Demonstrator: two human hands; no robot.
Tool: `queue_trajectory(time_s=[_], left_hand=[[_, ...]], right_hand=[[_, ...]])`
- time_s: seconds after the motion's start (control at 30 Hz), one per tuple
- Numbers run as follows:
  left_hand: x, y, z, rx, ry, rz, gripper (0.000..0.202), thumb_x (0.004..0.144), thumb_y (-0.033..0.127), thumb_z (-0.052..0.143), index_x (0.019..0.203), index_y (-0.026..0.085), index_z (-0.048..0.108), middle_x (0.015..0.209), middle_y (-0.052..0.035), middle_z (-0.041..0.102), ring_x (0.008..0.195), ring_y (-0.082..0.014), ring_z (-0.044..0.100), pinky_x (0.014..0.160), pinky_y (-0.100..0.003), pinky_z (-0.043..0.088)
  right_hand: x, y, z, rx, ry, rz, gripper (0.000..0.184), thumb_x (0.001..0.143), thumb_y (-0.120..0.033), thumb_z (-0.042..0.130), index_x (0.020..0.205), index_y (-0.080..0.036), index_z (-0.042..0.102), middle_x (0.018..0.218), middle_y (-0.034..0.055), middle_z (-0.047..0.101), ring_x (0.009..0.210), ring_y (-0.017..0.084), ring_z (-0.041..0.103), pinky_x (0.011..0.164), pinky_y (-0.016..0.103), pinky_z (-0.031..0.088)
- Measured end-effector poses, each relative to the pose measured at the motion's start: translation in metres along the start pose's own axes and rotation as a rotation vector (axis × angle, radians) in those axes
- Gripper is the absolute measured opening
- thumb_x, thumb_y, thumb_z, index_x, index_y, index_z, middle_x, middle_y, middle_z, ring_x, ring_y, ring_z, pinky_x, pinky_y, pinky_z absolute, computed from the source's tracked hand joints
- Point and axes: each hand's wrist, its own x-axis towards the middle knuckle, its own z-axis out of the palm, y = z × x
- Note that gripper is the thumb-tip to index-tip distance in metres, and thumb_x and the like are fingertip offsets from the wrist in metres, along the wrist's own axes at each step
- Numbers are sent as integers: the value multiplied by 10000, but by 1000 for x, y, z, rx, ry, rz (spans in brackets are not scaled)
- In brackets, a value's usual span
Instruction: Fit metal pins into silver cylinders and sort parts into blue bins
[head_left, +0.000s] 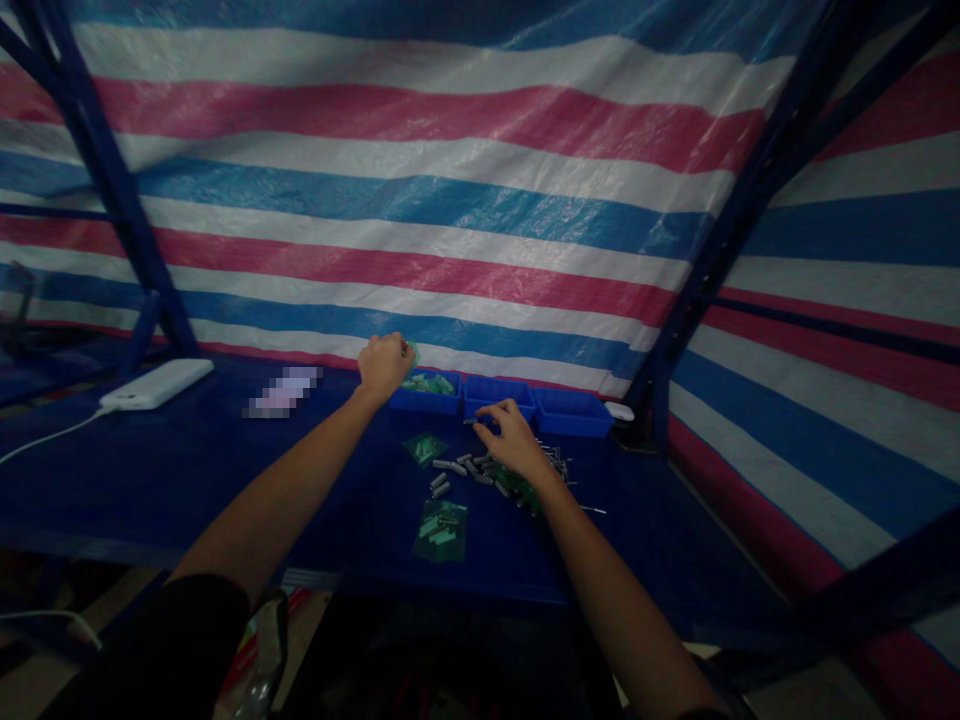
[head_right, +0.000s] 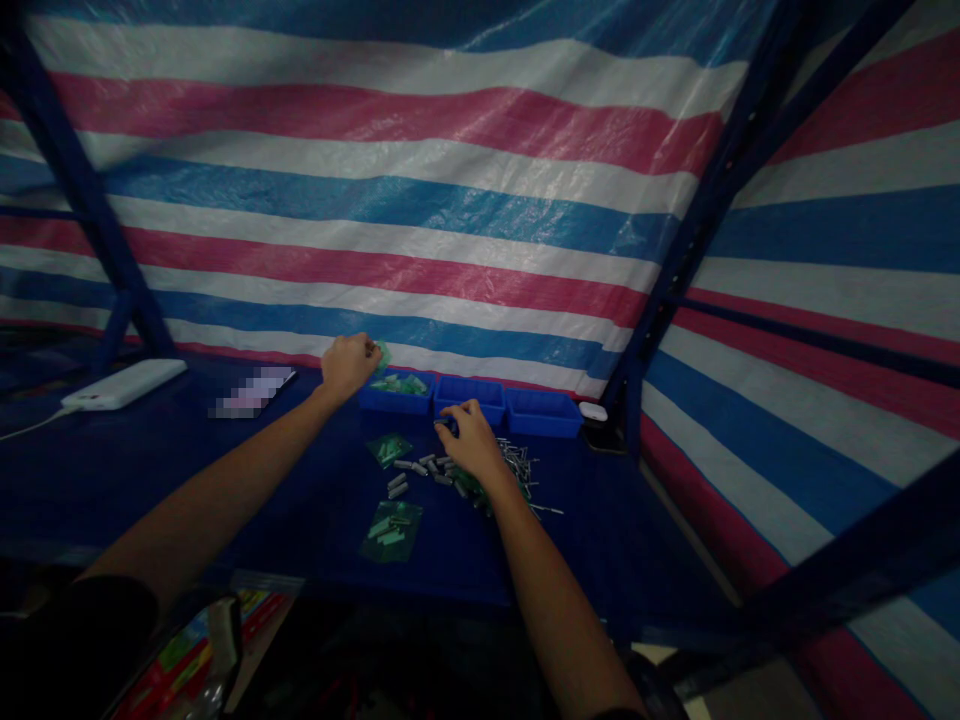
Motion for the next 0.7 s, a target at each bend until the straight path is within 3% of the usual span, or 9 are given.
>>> queue_trajectory(time_s=[0.17,0.27,0.33,0.43,0.57,0.7], left_hand=[[1,2,17,189,-170,150,301,775,236,456,984,83,609,992,-209,628,1080,-339,451,849,-453,316],[0,4,25,188,-345,76,304,756,285,496,949,97,637,993,-213,630,1055,-357,479,820,-464,347],[-5,4,27,145,-370,13,339,762,373,493,905,112,656,978,-205,632,1029,-368,497,796,-472,372],[-19,-1,29,11,-240,61,408,783,458,457,918,126,652,969,-178,622,1015,-338,508,812,-443,396],[-45,-9,30,-285,-19,219,289,829,330,424,959,155,614,949,-99,594,932,-214,540,851,-320,408],[-62,-3,28,-429,41,206,249,846,285,393,904,160,601,869,-67,575,782,-177,547,773,-300,430]], right_hand=[[1,-3,-5,-26,-14,-8,234,794,-278,543,995,-175,603,920,47,500,848,156,530,813,304,415],[-1,-8,-5,-34,-91,-54,233,790,-273,555,999,-178,595,854,35,538,819,154,532,769,293,414],[-5,-14,-2,-41,-167,-106,248,787,-280,565,1015,-184,584,837,30,560,805,151,530,752,287,407],[-12,-27,7,-51,-250,-192,271,789,-311,571,1028,-185,577,886,42,572,866,158,520,790,291,392],[-13,-44,23,-62,-271,-208,321,831,-368,508,1087,-177,544,971,68,554,952,167,500,846,297,373],[2,-50,42,-191,-235,-121,467,809,-485,488,1146,-163,496,1037,108,540,1008,221,484,877,362,362]])
